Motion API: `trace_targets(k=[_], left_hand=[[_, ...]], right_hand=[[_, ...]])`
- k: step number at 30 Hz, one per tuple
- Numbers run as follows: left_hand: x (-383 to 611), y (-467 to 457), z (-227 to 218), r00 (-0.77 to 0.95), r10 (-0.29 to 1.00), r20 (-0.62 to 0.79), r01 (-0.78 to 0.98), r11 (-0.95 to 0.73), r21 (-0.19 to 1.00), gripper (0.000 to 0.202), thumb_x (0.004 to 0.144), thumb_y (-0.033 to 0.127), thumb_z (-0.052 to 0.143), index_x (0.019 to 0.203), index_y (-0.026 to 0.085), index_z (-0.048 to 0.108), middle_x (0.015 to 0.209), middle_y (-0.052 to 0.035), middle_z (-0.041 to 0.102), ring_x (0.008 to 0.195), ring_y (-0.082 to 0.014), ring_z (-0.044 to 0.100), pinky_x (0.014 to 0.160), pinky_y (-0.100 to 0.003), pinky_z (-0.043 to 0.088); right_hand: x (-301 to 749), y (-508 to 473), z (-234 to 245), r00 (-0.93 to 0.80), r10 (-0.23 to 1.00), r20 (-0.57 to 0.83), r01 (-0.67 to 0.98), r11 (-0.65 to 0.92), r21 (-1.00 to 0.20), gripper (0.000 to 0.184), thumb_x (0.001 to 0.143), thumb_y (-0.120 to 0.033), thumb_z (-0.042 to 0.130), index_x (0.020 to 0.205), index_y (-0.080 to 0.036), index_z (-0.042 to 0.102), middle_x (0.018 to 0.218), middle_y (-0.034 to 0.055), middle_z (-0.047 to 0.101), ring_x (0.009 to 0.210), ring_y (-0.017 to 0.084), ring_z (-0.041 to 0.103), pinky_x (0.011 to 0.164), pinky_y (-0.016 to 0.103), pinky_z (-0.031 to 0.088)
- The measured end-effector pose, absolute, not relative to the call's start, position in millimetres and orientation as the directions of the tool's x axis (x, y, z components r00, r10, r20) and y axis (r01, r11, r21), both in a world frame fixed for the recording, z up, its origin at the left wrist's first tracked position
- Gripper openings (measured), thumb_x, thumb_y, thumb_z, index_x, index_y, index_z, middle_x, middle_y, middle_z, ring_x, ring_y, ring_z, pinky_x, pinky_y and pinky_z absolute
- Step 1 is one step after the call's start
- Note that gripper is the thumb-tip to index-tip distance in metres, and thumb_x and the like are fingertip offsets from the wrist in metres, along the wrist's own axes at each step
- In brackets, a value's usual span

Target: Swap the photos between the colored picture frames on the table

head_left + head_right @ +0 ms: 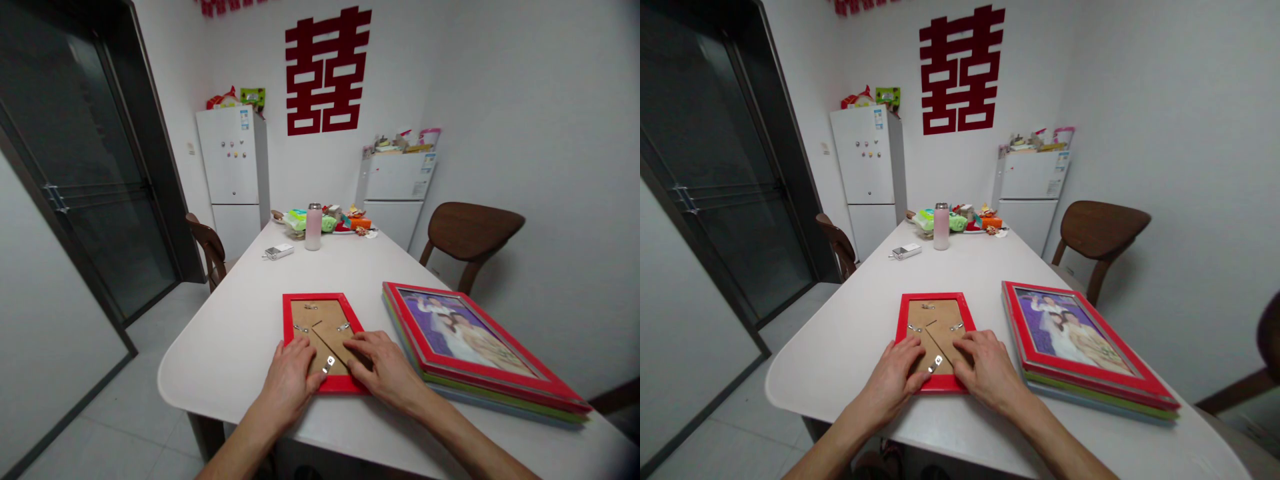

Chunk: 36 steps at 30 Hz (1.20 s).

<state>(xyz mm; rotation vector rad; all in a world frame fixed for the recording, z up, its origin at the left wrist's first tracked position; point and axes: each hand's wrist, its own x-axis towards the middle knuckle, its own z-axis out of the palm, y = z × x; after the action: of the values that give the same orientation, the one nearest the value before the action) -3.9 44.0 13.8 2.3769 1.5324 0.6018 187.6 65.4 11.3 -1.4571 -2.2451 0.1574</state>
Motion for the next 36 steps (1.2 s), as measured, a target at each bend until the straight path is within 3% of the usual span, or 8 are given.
trace_targets(k=[3, 6, 10, 24, 27, 31, 36], left_hand=[[-5.0, 40.5, 13.0, 0.361, 0.906, 0.218, 0.800, -0.422, 0.428, 0.030, 0.075, 0.031, 0.052, 0.101, 0.017, 0.052, 0.120, -0.0118, 0.048, 0.114, -0.0244, 0.038, 0.096, -0.046, 0.022], [-7.1, 38.2, 11.9, 0.384, 0.893, 0.236, 0.777, -0.450, 0.440, 0.040, 0.063, 0.041, 0.063, 0.093, 0.016, 0.054, 0.121, -0.0141, 0.045, 0.115, -0.0268, 0.037, 0.095, -0.047, 0.023], [-10.0, 37.2, 10.7, 0.401, 0.882, 0.247, 0.762, -0.471, 0.445, 0.033, 0.056, 0.036, 0.070, 0.079, 0.016, 0.055, 0.118, -0.0134, 0.049, 0.111, -0.0263, 0.041, 0.094, -0.045, 0.025], [-17.5, 36.3, 9.4, 0.391, 0.880, 0.270, 0.729, -0.475, 0.492, 0.031, 0.060, 0.032, 0.068, 0.083, 0.015, 0.055, 0.115, -0.0119, 0.051, 0.108, -0.0254, 0.043, 0.097, -0.045, 0.025], [-21.1, 36.5, 7.1, 0.386, 0.879, 0.279, 0.710, -0.476, 0.518, 0.032, 0.060, 0.031, 0.068, 0.084, 0.015, 0.055, 0.116, -0.0121, 0.050, 0.109, -0.0255, 0.042, 0.096, -0.045, 0.026], [-24.0, 36.3, 3.5, 0.375, 0.881, 0.288, 0.701, -0.472, 0.534, 0.027, 0.059, 0.028, 0.068, 0.080, 0.017, 0.055, 0.117, -0.0105, 0.049, 0.109, -0.0252, 0.042, 0.094, -0.044, 0.029], [-23.9, 36.5, 4.3, 0.385, 0.879, 0.283, 0.689, -0.477, 0.546, 0.024, 0.062, 0.029, 0.066, 0.079, 0.017, 0.055, 0.117, -0.0100, 0.049, 0.108, -0.0240, 0.043, 0.092, -0.041, 0.033]], right_hand=[[186.9, 78.7, 12.1, -0.298, 0.891, 0.341, 0.863, 0.404, -0.303, 0.032, 0.076, -0.023, 0.039, 0.098, -0.015, 0.060, 0.092, 0.0090, 0.058, 0.086, 0.018, 0.048, 0.079, 0.030, 0.036], [184.1, 97.0, 11.8, -0.249, 0.912, 0.326, 0.913, 0.334, -0.237, 0.029, 0.077, -0.020, 0.039, 0.092, -0.015, 0.064, 0.083, 0.0092, 0.057, 0.081, 0.018, 0.048, 0.075, 0.028, 0.037], [180.0, 115.0, 12.6, -0.241, 0.923, 0.301, 0.931, 0.307, -0.196, 0.025, 0.076, -0.021, 0.043, 0.083, -0.017, 0.067, 0.076, 0.0082, 0.056, 0.076, 0.018, 0.049, 0.071, 0.026, 0.036], [184.5, 106.4, 12.2, -0.217, 0.929, 0.300, 0.907, 0.306, -0.291, 0.026, 0.076, -0.024, 0.043, 0.080, -0.015, 0.067, 0.081, 0.0081, 0.056, 0.078, 0.017, 0.050, 0.074, 0.027, 0.038], [177.3, 91.5, 13.0, -0.291, 0.881, 0.372, 0.850, 0.417, -0.323, 0.027, 0.078, -0.026, 0.041, 0.086, -0.017, 0.065, 0.088, 0.0078, 0.056, 0.084, 0.018, 0.049, 0.077, 0.030, 0.038], [161.6, 68.2, 13.7, -0.535, 0.761, 0.368, 0.697, 0.643, -0.317, 0.022, 0.076, -0.025, 0.045, 0.085, -0.025, 0.065, 0.091, 0.0044, 0.056, 0.085, 0.017, 0.047, 0.075, 0.032, 0.037], [156.3, 54.7, 18.1, -0.648, 0.684, 0.334, 0.629, 0.728, -0.273, 0.022, 0.078, -0.029, 0.044, 0.086, -0.028, 0.064, 0.091, 0.0042, 0.055, 0.086, 0.018, 0.045, 0.075, 0.035, 0.035]])
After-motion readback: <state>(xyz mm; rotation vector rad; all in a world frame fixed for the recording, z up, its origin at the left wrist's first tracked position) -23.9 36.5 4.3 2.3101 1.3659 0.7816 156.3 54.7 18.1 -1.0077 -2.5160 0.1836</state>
